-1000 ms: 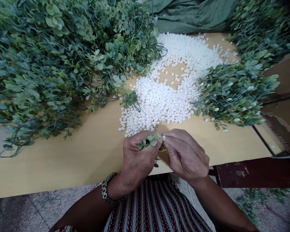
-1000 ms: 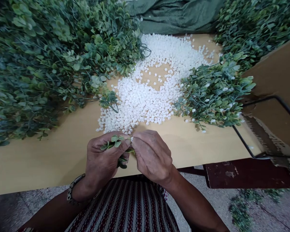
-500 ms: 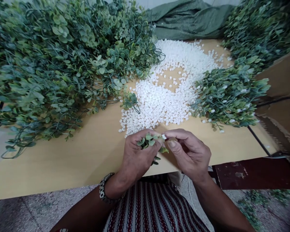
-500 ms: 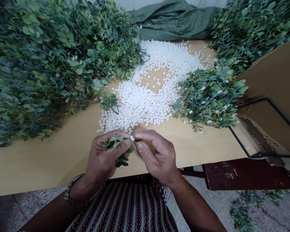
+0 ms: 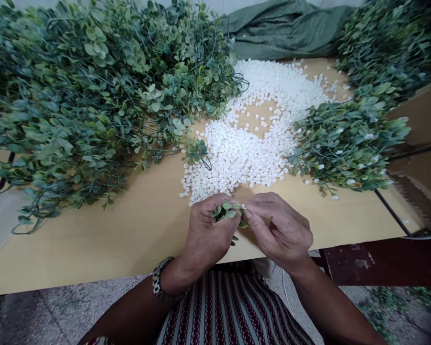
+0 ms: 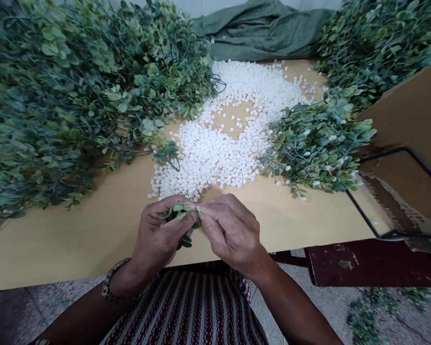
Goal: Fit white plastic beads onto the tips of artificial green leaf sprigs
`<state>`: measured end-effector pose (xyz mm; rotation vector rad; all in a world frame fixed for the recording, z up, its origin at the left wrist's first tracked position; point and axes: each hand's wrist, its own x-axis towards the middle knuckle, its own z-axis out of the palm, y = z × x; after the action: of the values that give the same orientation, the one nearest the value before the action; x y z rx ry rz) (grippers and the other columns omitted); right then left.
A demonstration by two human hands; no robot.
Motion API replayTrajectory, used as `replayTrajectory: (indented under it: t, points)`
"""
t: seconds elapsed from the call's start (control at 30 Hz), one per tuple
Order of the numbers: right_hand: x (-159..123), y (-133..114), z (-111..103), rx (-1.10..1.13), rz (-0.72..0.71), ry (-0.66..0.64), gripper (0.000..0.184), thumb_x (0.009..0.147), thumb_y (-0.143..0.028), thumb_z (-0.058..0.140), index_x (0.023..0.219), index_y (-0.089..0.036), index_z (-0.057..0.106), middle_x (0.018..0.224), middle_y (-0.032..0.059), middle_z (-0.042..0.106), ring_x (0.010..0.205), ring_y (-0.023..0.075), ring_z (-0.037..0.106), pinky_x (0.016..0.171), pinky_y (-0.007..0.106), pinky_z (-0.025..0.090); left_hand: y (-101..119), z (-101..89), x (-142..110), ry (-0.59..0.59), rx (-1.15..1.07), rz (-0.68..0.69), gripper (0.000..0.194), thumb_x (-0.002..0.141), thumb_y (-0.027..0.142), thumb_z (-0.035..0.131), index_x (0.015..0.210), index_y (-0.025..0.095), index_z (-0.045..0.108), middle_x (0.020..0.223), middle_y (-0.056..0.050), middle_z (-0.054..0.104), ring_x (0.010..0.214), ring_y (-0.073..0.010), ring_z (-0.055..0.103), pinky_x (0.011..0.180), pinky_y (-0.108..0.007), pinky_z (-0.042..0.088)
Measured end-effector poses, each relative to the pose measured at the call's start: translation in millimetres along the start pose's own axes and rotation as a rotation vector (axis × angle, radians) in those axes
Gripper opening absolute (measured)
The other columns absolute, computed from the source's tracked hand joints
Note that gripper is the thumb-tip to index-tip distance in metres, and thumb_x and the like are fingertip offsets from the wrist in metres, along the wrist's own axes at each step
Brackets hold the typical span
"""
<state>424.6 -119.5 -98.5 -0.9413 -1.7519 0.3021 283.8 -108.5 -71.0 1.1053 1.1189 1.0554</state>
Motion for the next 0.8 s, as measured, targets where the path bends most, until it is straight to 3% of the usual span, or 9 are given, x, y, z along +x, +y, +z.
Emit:
replayTrajectory:
  t: [0.2, 0.37, 0.5, 0.67, 0.8]
  points:
    - [21.0, -1.6, -18.6, 0.128, 0.166, -0.143, 0.021, 0.082, -0.01, 0.062, 0.101, -0.02, 0.065, 0.085, 0.0038, 0.068, 0.08, 0.0157, 0.063, 0.068, 0.03, 0.053, 8.6, -0.7, 1.7, -0.119, 0.144, -0.049, 0.01, 0.072, 0.015, 0.055, 0.062, 0.017, 0.054, 0.054, 0.004, 0.05, 0.05, -0.0083, 0.043, 0.047, -0.02, 0.037]
    - [33.4, -7.9, -21.5, 0.182, 0.087, -0.24, 0.007, 0.085, -0.012, 0.06, 0.084, -0.017, 0.065, 0.073, 0.0016, 0.061, 0.07, 0.0128, 0.059, 0.061, 0.026, 0.049, 13.7, 0.1, -2.7, -0.223, 0.229, -0.041, 0.016, 0.073, 0.017, 0.054, 0.058, 0.018, 0.049, 0.053, 0.005, 0.044, 0.051, -0.0087, 0.042, 0.046, -0.02, 0.036]
    - [23.0, -8.7, -16.5, 0.11, 0.094, -0.199, 0.01, 0.087, -0.011, 0.055, 0.082, -0.018, 0.061, 0.068, 0.0002, 0.058, 0.065, 0.0121, 0.054, 0.057, 0.026, 0.046, 17.0, -1.5, -8.5, -0.196, 0.174, -0.044, 0.008, 0.077, 0.022, 0.056, 0.07, 0.019, 0.056, 0.058, 0.003, 0.054, 0.052, -0.0106, 0.053, 0.046, -0.02, 0.042]
    - [16.4, -7.3, -17.6, 0.123, 0.106, -0.229, 0.01, 0.089, -0.012, 0.053, 0.083, -0.018, 0.059, 0.065, -0.0002, 0.056, 0.063, 0.0123, 0.053, 0.055, 0.026, 0.044, 12.1, -4.2, -11.3, -0.108, 0.098, -0.039, 0.015, 0.077, 0.02, 0.058, 0.062, 0.018, 0.057, 0.054, 0.002, 0.053, 0.045, -0.0086, 0.05, 0.038, -0.017, 0.041]
    - [29.6, 7.6, -24.0, -0.036, -0.005, -0.265, 0.008, 0.088, -0.01, 0.055, 0.089, -0.016, 0.061, 0.076, 0.0038, 0.063, 0.071, 0.0141, 0.058, 0.06, 0.027, 0.047, 4.6, -10.5, -9.4, -0.028, -0.008, -0.068, 0.013, 0.076, 0.023, 0.064, 0.065, 0.017, 0.062, 0.055, 0.001, 0.06, 0.045, -0.0084, 0.053, 0.041, -0.017, 0.046]
